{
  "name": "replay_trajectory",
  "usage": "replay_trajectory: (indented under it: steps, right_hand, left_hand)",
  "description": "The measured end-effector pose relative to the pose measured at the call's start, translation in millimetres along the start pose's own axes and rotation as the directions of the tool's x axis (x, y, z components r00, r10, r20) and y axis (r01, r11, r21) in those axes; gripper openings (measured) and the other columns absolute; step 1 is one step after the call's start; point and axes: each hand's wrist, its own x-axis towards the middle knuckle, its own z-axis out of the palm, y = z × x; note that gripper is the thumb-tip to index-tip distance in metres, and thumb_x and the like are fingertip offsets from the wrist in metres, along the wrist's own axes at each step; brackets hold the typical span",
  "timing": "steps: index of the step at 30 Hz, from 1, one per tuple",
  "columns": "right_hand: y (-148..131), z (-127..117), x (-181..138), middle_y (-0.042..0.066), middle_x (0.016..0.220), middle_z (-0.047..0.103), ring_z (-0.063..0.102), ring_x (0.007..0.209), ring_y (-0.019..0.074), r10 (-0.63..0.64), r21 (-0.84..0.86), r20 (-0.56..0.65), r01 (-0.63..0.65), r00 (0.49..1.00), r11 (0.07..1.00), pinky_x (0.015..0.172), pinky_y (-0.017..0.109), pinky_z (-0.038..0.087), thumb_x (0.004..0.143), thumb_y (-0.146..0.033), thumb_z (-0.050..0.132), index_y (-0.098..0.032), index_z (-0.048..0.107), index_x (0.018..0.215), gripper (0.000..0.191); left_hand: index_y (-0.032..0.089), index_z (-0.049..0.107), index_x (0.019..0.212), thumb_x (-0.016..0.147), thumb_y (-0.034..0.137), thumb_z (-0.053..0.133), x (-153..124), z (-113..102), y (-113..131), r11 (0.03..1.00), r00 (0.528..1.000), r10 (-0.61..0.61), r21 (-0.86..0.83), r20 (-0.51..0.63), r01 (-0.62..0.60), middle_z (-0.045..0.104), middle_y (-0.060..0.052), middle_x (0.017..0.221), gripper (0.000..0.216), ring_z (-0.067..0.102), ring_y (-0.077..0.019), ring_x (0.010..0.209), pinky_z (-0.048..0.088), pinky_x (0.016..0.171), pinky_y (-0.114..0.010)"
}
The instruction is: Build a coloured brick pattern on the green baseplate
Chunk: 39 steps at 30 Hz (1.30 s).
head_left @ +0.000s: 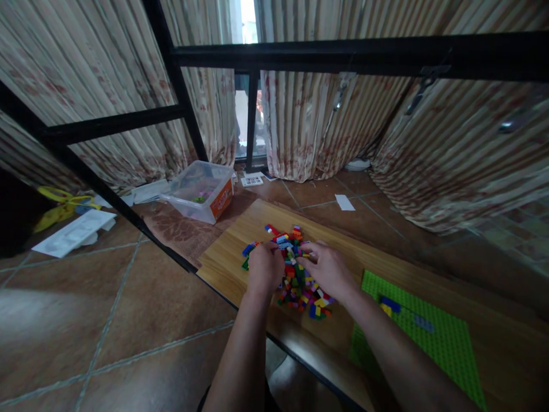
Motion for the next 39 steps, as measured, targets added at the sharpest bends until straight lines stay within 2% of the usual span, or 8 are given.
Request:
replay_trajectory:
  steps: [8, 16, 24, 27, 30, 35, 37, 39]
  right_hand:
    - [12.5, -11.1, 24.4, 0.005, 0.091, 0.075, 0.068, 0.082, 0.0193, -0.018, -0.001, -0.107, 0.018, 0.994, 1.0, 0.076, 0.031, 0.047, 0.09, -0.024, 0.055, -0.021, 0.075, 0.095, 0.021]
    - [-22.8, 13.5, 64.2, 0.007, 0.11, 0.069, 0.065, 0.1, 0.021, -0.227, -0.234, 0.199, 0.271, 0.953, 0.934, 0.085, 0.03, 0.045, 0.09, -0.019, 0.057, -0.024, 0.074, 0.106, 0.024]
    - [-14.5, 11.5, 71.1, 0.007, 0.1, 0.071, 0.065, 0.094, 0.0205, -0.22, -0.259, 0.239, 0.281, 0.946, 0.924, 0.081, 0.03, 0.044, 0.09, -0.02, 0.059, -0.021, 0.074, 0.095, 0.017]
    - [-12.3, 6.0, 64.9, 0.005, 0.097, 0.072, 0.065, 0.089, 0.0186, -0.211, -0.155, 0.161, 0.236, 0.964, 0.959, 0.079, 0.029, 0.045, 0.09, -0.022, 0.058, -0.021, 0.073, 0.094, 0.016]
    - [-11.9, 2.2, 52.7, 0.003, 0.086, 0.073, 0.064, 0.077, 0.0167, -0.162, 0.121, 0.061, 0.153, 0.985, 0.981, 0.074, 0.029, 0.046, 0.088, -0.026, 0.058, -0.019, 0.072, 0.092, 0.016]
    - [-13.5, 3.0, 32.2, 0.0, 0.07, 0.067, 0.055, 0.058, 0.013, 0.011, 0.547, 0.045, -0.034, 0.999, 0.837, 0.057, 0.025, 0.044, 0.084, -0.04, 0.058, -0.017, 0.07, 0.094, 0.028]
    - [-13.5, 4.8, 29.8, -0.001, 0.066, 0.065, 0.052, 0.053, 0.0125, 0.071, 0.59, 0.056, -0.09, 0.996, 0.802, 0.053, 0.025, 0.042, 0.084, -0.043, 0.057, -0.017, 0.07, 0.096, 0.031]
    - [-13.3, 4.7, 30.9, 0.001, 0.069, 0.068, 0.057, 0.057, 0.014, 0.069, 0.494, 0.025, -0.072, 0.997, 0.866, 0.057, 0.027, 0.044, 0.084, -0.037, 0.056, -0.017, 0.071, 0.091, 0.026]
  left_hand:
    - [0.015, 0.077, 0.1, 0.084, 0.017, 0.054, 8.7, -20.0, -5.8, 0.98, 0.991, -0.084, -0.187, -0.1, 0.064, 0.077, -0.012, 0.096, 0.028, 0.07, -0.0235, 0.094, 0.05, 0.085, -0.03]
    - [0.014, 0.077, 0.098, 0.081, 0.021, 0.056, 16.2, -27.1, -19.4, 0.932, 0.978, -0.111, -0.361, -0.174, 0.042, 0.077, -0.011, 0.089, 0.028, 0.071, -0.0236, 0.089, 0.052, 0.081, -0.032]
    - [0.014, 0.077, 0.094, 0.079, 0.026, 0.059, 20.0, -30.9, -29.9, 0.913, 0.976, -0.114, -0.407, -0.187, 0.029, 0.075, -0.009, 0.085, 0.027, 0.07, -0.0223, 0.084, 0.052, 0.078, -0.03]
    - [0.014, 0.077, 0.091, 0.08, 0.027, 0.059, 19.0, -30.1, -29.5, 0.911, 0.985, -0.095, -0.412, -0.145, 0.027, 0.075, -0.008, 0.082, 0.025, 0.07, -0.0216, 0.083, 0.051, 0.075, -0.029]
    - [0.014, 0.077, 0.092, 0.081, 0.028, 0.058, 16.9, -27.8, -28.4, 0.911, 0.995, -0.042, -0.412, -0.092, 0.0, 0.075, -0.008, 0.081, 0.026, 0.069, -0.0209, 0.081, 0.051, 0.073, -0.028]
    - [0.015, 0.077, 0.094, 0.082, 0.028, 0.059, 11.2, -24.2, -23.0, 0.898, 0.999, 0.037, -0.439, 0.031, -0.02, 0.075, -0.006, 0.082, 0.025, 0.069, -0.019, 0.078, 0.052, 0.072, -0.026]
    - [0.015, 0.077, 0.094, 0.082, 0.026, 0.06, 9.6, -24.1, -20.7, 0.883, 0.995, 0.06, -0.468, 0.076, -0.018, 0.076, -0.006, 0.083, 0.024, 0.069, -0.0187, 0.079, 0.052, 0.074, -0.026]
    - [0.014, 0.077, 0.098, 0.082, 0.025, 0.06, 9.8, -25.2, -20.0, 0.895, 0.998, 0.032, -0.445, 0.052, -0.005, 0.076, -0.007, 0.086, 0.026, 0.069, -0.0195, 0.081, 0.053, 0.077, -0.028]
